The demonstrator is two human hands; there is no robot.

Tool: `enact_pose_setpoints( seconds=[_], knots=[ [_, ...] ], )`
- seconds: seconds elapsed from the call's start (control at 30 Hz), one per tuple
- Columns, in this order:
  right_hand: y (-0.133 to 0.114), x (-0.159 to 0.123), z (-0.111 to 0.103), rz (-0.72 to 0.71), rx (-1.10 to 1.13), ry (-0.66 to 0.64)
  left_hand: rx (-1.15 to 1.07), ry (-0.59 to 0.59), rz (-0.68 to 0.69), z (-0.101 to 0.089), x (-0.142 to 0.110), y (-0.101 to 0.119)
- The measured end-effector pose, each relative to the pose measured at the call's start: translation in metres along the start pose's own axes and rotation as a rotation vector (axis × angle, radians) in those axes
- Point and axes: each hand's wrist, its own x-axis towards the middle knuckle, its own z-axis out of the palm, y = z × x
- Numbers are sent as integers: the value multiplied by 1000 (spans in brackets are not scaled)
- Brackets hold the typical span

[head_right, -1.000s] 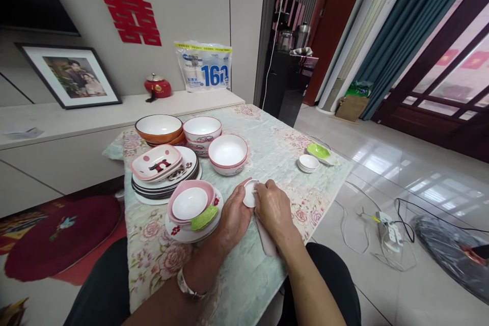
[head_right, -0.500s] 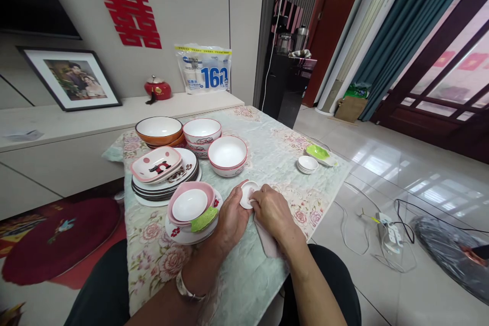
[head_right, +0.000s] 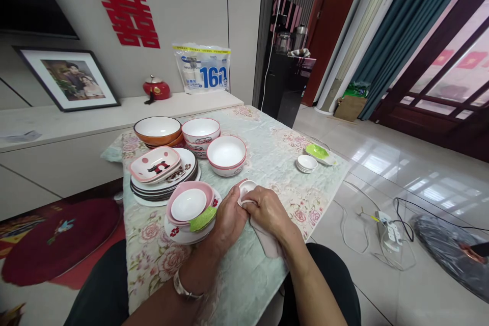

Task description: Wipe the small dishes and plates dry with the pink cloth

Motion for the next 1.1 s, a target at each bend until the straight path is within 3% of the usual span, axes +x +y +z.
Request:
enact_pose_setpoints(
  seconds=[0.1, 0.23, 0.3, 0.4, 0.57, 0.77, 0.93, 1.1],
  knots=[
    [0, -4, -8, 82, -231, 16, 12, 8, -25, 1, -2, 3],
    [8, -7, -18, 264, -441, 180, 101, 15, -33, 2, -3, 2],
    [14, -7, -22, 285, -408, 288, 174, 20, -50, 2, -2, 0],
    [18, -7, -23, 187, -231, 385, 432, 26, -15, 0, 0, -2],
    [13, -7, -20, 7, -39, 248, 1014, -2, 220, -6, -2, 3],
    [17, -4, -15, 55, -65, 106, 1174, 28, 343, -10, -4, 4],
    [18, -1, -8, 116, -137, 189, 1237, 25, 519, -9, -3, 3],
    [15, -5, -7, 25, -347, 298, 1549, -90, 490, -3, -9, 9]
  ],
)
